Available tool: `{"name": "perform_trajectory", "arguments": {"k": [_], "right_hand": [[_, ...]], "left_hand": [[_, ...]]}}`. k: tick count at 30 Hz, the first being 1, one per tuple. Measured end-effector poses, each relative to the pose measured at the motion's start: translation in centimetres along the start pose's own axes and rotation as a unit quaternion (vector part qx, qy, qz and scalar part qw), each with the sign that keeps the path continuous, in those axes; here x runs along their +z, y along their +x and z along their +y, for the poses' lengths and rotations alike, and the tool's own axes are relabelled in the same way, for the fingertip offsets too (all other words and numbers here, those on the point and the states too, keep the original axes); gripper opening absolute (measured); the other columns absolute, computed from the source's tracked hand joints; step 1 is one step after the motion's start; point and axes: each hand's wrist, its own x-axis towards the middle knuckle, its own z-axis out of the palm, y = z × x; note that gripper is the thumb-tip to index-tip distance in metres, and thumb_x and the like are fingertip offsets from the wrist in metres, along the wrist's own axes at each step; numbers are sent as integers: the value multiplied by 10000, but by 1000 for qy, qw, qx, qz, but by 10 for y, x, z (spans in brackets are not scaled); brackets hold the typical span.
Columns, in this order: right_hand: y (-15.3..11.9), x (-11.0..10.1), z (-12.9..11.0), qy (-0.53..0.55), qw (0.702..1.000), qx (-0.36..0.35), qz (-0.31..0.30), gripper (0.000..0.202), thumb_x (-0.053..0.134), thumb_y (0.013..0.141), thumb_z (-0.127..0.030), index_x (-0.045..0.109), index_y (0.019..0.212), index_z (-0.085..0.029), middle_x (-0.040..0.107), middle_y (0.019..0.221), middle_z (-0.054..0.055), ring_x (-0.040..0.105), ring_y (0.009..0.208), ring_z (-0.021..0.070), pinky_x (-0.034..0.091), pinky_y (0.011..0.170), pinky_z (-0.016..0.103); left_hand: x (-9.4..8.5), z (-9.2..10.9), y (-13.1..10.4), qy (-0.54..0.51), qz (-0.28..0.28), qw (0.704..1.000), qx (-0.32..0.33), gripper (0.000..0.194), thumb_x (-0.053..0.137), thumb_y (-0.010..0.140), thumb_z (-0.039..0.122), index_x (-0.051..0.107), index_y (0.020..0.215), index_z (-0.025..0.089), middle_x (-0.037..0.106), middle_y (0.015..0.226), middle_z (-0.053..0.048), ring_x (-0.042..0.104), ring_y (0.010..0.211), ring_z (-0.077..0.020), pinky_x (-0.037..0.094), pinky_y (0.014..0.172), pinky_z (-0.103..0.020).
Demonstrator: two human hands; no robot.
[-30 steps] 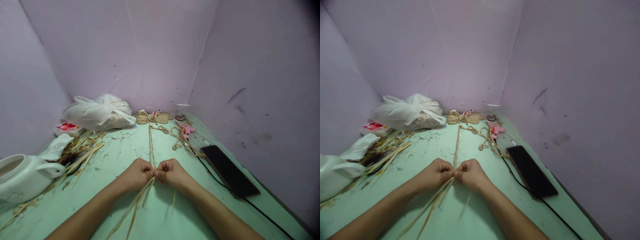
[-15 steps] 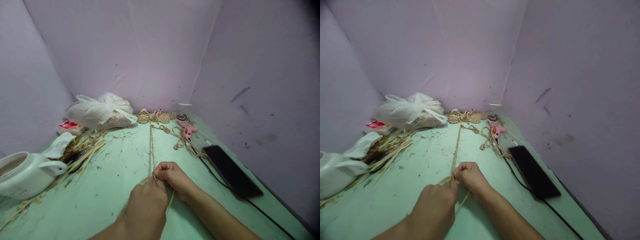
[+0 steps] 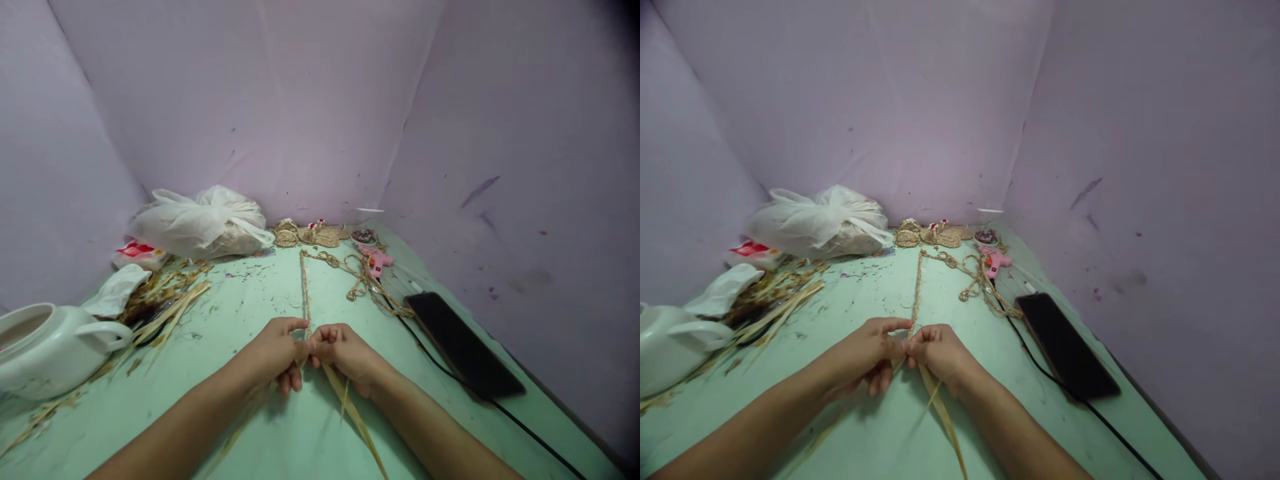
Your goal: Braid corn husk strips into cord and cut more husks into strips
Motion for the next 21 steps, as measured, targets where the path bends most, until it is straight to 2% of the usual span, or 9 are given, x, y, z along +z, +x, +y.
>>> {"name": "perform_trajectory", "arguments": {"k": [2, 3, 4, 6, 10, 14, 16, 19, 21], "right_hand": [[-1, -2, -2, 11, 999, -20, -28, 243, 654, 578, -316, 503, 550, -128, 526, 482, -13, 430, 444, 59, 278, 458, 185], [-1, -3, -4, 5, 999, -22, -36, 241, 655, 579, -316, 504, 561, -129, 532, 495, -12, 435, 455, 60, 289, 469, 184], [-2, -4, -6, -11, 999, -18, -40, 231, 653, 581, -310, 510, 579, -129, 534, 503, -15, 416, 444, 54, 283, 461, 182], [-2, -6, -10, -59, 997, -13, -38, 190, 638, 592, -280, 524, 614, -129, 532, 509, -22, 362, 415, 42, 258, 436, 179], [-2, -10, -10, -163, 984, -70, -30, 60, 557, 637, -180, 520, 631, -132, 520, 529, -21, 383, 462, 56, 282, 459, 180], [-3, -10, -7, -256, 959, -121, 13, 23, 511, 642, -131, 528, 628, -137, 472, 511, -36, 344, 468, 59, 243, 437, 182], [-4, -8, -7, -234, 966, -111, 10, 36, 494, 644, -125, 519, 623, -139, 469, 498, -37, 353, 462, 60, 249, 437, 183], [-3, -6, -7, -158, 983, -95, -22, 53, 471, 639, -110, 497, 605, -141, 515, 517, -24, 404, 479, 66, 296, 467, 186], [-2, -6, -6, -131, 986, -96, -32, 50, 472, 636, -112, 500, 606, -141, 538, 536, -14, 427, 492, 71, 318, 487, 191]], "left_hand": [[2, -4, 6, -42, -45, 998, 6, 356, 516, 648, 268, 564, 940, 70, 546, 529, -11, 435, 340, -78, 312, 334, -194], [2, -6, 8, -43, -53, 998, 14, 264, 526, 638, 282, 587, 790, 75, 509, 484, 1, 420, 334, -71, 302, 330, -189], [2, -7, 9, -36, -59, 997, 19, 215, 533, 628, 295, 575, 675, 89, 471, 443, 15, 403, 325, -66, 290, 325, -187], [0, -7, 11, -19, -67, 997, 21, 187, 531, 613, 301, 538, 578, 118, 412, 384, 39, 363, 306, -59, 255, 319, -182], [-2, -8, 14, 16, -67, 997, 46, 121, 479, 579, 239, 488, 504, 145, 316, 336, 74, 264, 283, -39, 162, 326, -188], [0, -10, 14, 52, -18, 995, 89, 120, 450, 530, 158, 420, 415, 144, 329, 344, 62, 248, 330, -27, 173, 365, -194], [0, -9, 12, 39, -20, 996, 75, 65, 440, 506, 128, 500, 482, 123, 405, 373, 48, 265, 323, -29, 174, 356, -191], [-2, -4, 8, -9, -52, 998, 25, 190, 444, 496, 118, 566, 640, 123, 496, 429, 42, 264, 270, -33, 148, 312, -188], [-3, -2, 7, -23, -62, 998, 10, 174, 450, 513, 130, 566, 643, 126, 501, 417, 35, 290, 259, -44, 155, 299, -186]]}}
